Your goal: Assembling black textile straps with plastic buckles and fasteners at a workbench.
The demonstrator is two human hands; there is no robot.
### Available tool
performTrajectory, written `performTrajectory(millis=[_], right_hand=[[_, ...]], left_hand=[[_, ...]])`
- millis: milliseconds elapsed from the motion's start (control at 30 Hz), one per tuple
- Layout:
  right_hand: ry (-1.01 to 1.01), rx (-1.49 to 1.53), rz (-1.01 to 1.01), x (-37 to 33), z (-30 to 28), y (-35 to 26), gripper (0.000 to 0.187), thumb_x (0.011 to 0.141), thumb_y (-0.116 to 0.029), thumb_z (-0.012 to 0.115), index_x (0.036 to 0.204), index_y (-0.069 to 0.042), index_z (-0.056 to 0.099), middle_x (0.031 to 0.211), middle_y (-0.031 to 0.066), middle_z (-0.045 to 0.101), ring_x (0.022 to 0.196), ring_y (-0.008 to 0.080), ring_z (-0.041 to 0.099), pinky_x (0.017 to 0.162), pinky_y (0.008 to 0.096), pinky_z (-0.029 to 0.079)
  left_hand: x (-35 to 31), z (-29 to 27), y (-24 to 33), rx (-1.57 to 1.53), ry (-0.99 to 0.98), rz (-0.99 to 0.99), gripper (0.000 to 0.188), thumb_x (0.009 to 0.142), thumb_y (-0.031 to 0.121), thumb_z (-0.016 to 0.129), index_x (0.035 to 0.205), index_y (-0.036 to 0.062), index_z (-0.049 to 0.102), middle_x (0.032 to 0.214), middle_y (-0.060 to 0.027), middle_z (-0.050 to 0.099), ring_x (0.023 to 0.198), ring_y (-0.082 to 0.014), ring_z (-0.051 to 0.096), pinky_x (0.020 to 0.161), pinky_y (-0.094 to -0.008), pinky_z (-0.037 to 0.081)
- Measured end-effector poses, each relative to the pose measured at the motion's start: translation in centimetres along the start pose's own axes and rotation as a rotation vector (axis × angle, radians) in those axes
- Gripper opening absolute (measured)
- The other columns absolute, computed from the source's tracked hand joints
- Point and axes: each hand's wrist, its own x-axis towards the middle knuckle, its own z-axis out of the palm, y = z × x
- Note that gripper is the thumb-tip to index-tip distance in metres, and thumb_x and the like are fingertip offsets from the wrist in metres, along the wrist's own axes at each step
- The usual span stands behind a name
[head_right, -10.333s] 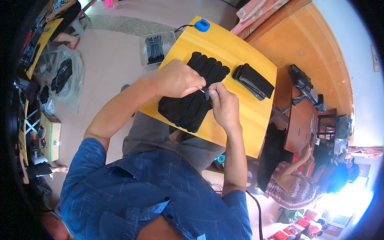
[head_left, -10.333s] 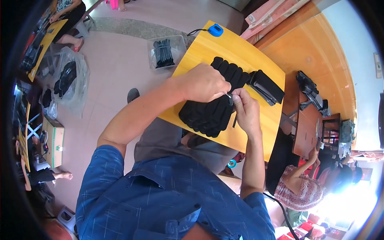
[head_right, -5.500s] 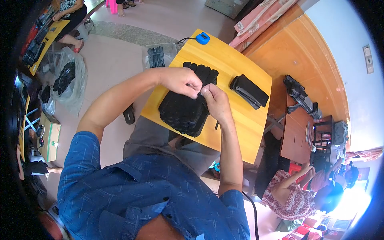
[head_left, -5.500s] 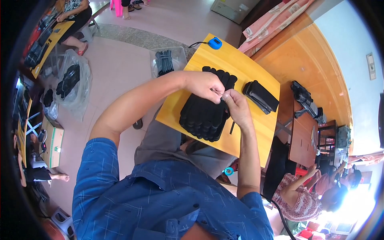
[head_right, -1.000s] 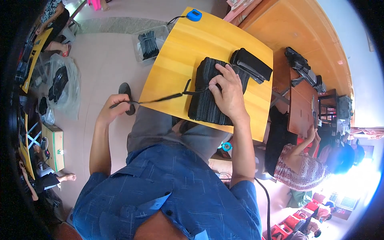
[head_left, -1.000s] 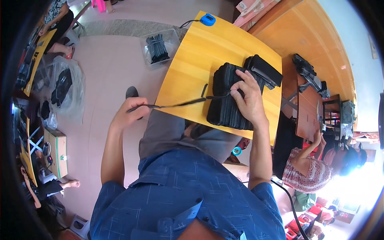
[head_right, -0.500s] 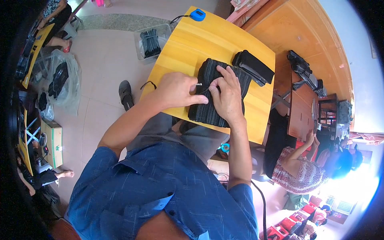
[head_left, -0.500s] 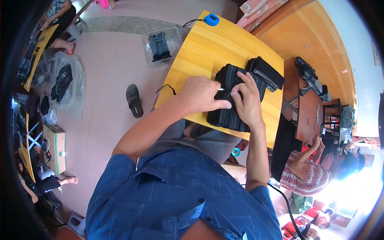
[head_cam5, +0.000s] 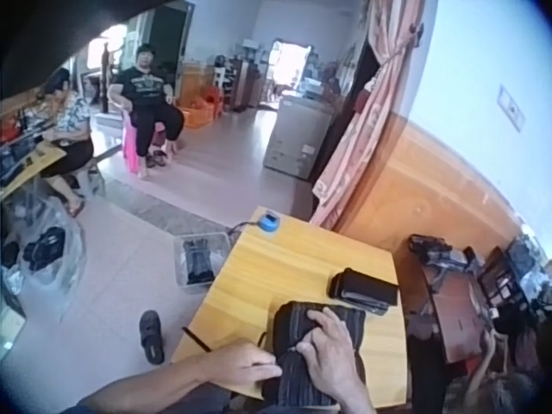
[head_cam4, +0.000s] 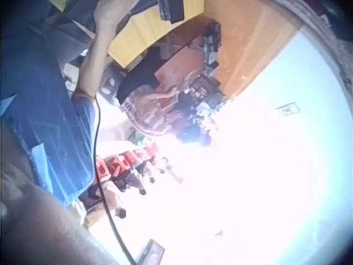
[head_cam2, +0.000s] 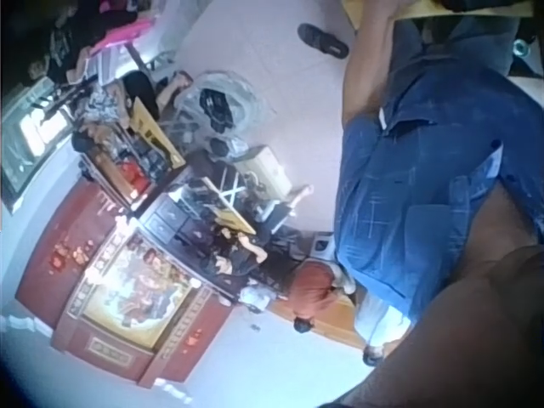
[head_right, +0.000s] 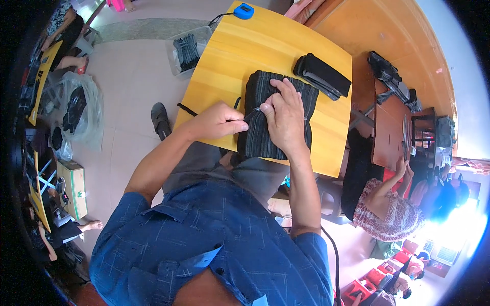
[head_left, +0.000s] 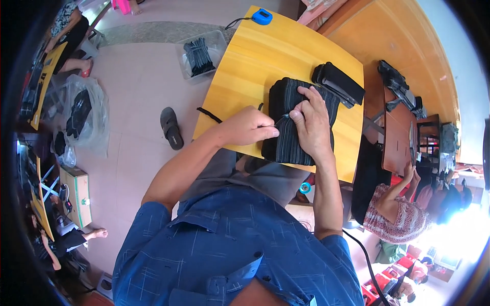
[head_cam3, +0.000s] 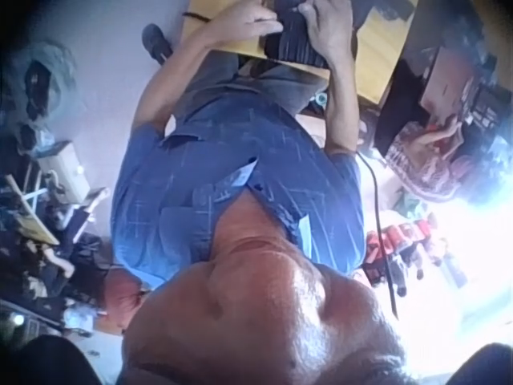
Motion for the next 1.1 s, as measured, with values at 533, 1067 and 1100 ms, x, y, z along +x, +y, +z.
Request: performTrajectory(millis=[533, 1067, 1100], right_hand=[[-0.091, 0.093, -0.002, 0.0, -0.2, 0.1, 0.015, 0.100, -0.016, 0.062, 0.097, -0.001, 0.060, 0.151, 0.0196, 0.051, 0.150, 0.0435, 0.036, 0.124, 0.0595, 0.026], [0.002, 0.006, -0.173, -0.8, -1.5, -2.2, 0.012, 0.090, -0.010, 0.069, 0.091, -0.002, 0.060, 0.108, 0.0160, 0.061, 0.103, 0.0376, 0.057, 0.094, 0.0475, 0.044], [0.001, 0.011, -0.175, -0.8, -1.4, -2.3, 0.012, 0.090, -0.010, 0.069, 0.091, -0.002, 0.060, 0.108, 0.0160, 0.061, 0.103, 0.0376, 0.057, 0.094, 0.0475, 0.044]], left_hand=[[-3.3, -4.8, -3.0, -0.230, -0.129, -0.109, 0.040, 0.100, 0.026, 0.065, 0.069, 0.0013, 0.058, 0.062, -0.0015, 0.051, 0.062, -0.0091, 0.046, 0.062, -0.0299, 0.041], [-1.1, -2.6, -0.5, -0.377, -0.203, -0.462, 0.046, 0.096, 0.048, 0.072, 0.082, 0.0044, 0.076, 0.069, -0.0006, 0.065, 0.061, -0.0095, 0.057, 0.061, -0.0270, 0.046], [-0.8, -1.9, -0.2, -0.376, -0.200, -0.466, 0.046, 0.096, 0.048, 0.072, 0.082, 0.0044, 0.076, 0.069, -0.0006, 0.065, 0.061, -0.0095, 0.057, 0.061, -0.0270, 0.046]])
